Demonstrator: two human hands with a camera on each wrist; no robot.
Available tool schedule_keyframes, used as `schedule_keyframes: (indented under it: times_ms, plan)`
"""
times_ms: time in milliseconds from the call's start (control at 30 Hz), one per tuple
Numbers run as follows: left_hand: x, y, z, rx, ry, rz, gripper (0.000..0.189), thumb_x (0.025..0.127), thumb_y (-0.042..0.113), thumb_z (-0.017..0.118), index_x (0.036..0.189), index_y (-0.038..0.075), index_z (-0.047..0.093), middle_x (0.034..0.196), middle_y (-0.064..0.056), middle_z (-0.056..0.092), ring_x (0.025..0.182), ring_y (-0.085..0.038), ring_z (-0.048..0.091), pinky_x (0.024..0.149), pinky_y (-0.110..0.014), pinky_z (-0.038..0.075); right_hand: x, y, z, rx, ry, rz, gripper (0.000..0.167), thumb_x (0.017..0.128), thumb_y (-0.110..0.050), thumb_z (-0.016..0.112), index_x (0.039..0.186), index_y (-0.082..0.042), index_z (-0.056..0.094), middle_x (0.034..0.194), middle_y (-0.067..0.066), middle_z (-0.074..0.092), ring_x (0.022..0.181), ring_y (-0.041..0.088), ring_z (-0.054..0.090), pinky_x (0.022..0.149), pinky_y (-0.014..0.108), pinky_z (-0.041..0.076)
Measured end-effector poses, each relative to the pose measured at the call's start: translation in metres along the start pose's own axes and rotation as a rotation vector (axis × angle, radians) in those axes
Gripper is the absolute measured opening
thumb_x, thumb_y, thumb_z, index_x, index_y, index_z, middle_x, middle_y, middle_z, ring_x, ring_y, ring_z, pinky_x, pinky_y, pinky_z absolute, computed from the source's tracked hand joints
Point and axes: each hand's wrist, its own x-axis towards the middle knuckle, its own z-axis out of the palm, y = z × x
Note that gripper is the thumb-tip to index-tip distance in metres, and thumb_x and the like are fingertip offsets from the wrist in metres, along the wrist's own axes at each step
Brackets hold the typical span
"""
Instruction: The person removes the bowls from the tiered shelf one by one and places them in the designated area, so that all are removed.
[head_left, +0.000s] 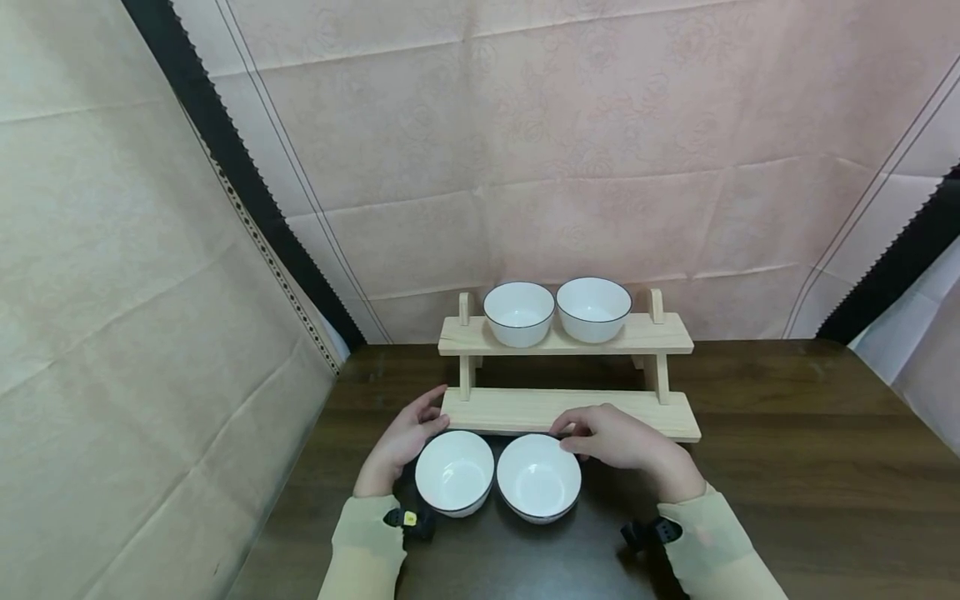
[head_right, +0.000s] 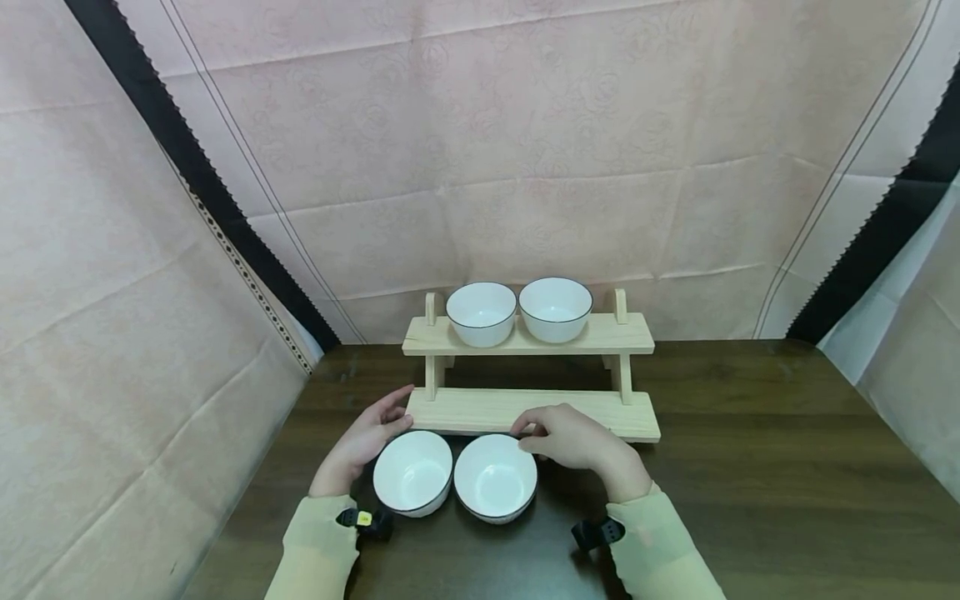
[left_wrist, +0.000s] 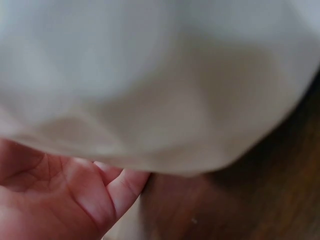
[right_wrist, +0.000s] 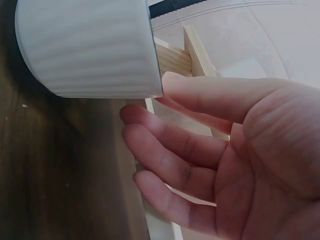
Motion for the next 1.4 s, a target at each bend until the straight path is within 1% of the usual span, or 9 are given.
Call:
schedule_keyframes:
  times_ms: [300,533,700,833,900,1000,1100,1233,1400]
  plan:
    - [0.004,-0.001,-0.003,0.008,0.011,0.007,0.056,0.089,0.037,0.061,0.141,0.036,0.038,0.114,-0.004,0.062,0.104,-0.021,0.056,0.088,-0.042,0.043,0.0,-0.005,-0.005,-0.008,0.01,-0.003,0.022,0.09,-0.023,0.062,0.112,-0.021,0.064,0.081,-0.002,0.065,0.076,0.022,0.061,0.064,0.033,0.047]
    - [0.004,-0.008,-0.004,0.026,0.022,-0.018,0.061,0.083,0.053,0.061,0.138,0.04,0.04,0.12,-0.002,0.057,0.111,-0.022,0.052,0.092,-0.047,0.041,0.001,-0.007,-0.004,-0.019,0.038,0.006,0.025,0.091,-0.028,0.06,0.116,-0.025,0.063,0.08,0.0,0.066,0.074,0.019,0.06,0.063,0.031,0.048]
    - [0.001,-0.008,-0.011,0.031,-0.022,-0.024,0.063,0.083,0.057,0.059,0.139,0.04,0.038,0.126,-0.003,0.054,0.114,-0.023,0.051,0.088,-0.045,0.046,0.003,-0.007,-0.003,-0.018,0.094,-0.027,0.031,0.093,-0.026,0.058,0.124,-0.026,0.057,0.083,-0.002,0.067,0.076,0.02,0.062,0.064,0.031,0.049]
    - [0.001,-0.003,-0.018,0.081,-0.069,-0.01,0.063,0.085,0.056,0.057,0.141,0.034,0.038,0.122,-0.005,0.055,0.104,-0.022,0.056,0.078,-0.038,0.051,0.0,-0.004,-0.005,-0.044,0.152,-0.037,0.037,0.092,-0.025,0.059,0.128,-0.032,0.053,0.087,-0.004,0.068,0.077,0.017,0.064,0.066,0.027,0.049]
    - [0.001,0.001,-0.022,0.113,-0.068,0.003,0.061,0.087,0.054,0.055,0.14,0.03,0.039,0.119,-0.005,0.056,0.099,-0.021,0.058,0.074,-0.036,0.052,-0.002,-0.003,-0.007,-0.079,0.185,-0.038,0.038,0.092,-0.026,0.059,0.127,-0.037,0.051,0.088,-0.006,0.068,0.077,0.014,0.063,0.067,0.026,0.049]
    - [0.003,0.007,-0.026,0.153,-0.033,0.015,0.056,0.089,0.053,0.054,0.138,0.027,0.043,0.118,-0.005,0.057,0.097,-0.019,0.059,0.073,-0.035,0.053,-0.008,0.0,-0.013,-0.158,0.242,-0.045,0.039,0.092,-0.026,0.059,0.126,-0.042,0.05,0.089,-0.009,0.066,0.077,0.008,0.061,0.067,0.023,0.048]
    - [0.005,0.013,-0.031,0.187,0.031,0.036,0.054,0.089,0.054,0.053,0.136,0.026,0.046,0.12,-0.004,0.057,0.099,-0.021,0.059,0.073,-0.035,0.053,-0.014,0.004,-0.02,-0.233,0.304,-0.073,0.038,0.092,-0.025,0.059,0.125,-0.04,0.051,0.091,-0.011,0.065,0.077,0.004,0.059,0.066,0.022,0.048]
    - [0.01,0.024,-0.039,0.234,0.116,0.097,0.054,0.09,0.056,0.049,0.135,0.026,0.046,0.118,-0.003,0.057,0.099,-0.022,0.058,0.073,-0.032,0.051,-0.024,0.005,-0.034,-0.295,0.402,-0.107,0.034,0.092,-0.027,0.059,0.123,-0.039,0.054,0.093,-0.012,0.065,0.075,0.0,0.058,0.064,0.02,0.047]
    - [0.021,0.044,-0.05,0.232,0.182,0.14,0.064,0.086,0.066,0.044,0.137,0.028,0.043,0.113,-0.001,0.057,0.098,-0.019,0.06,0.074,-0.031,0.051,-0.036,-0.002,-0.065,-0.366,0.596,-0.142,0.027,0.092,-0.03,0.058,0.119,-0.035,0.06,0.089,-0.015,0.064,0.069,0.002,0.055,0.06,0.022,0.046]
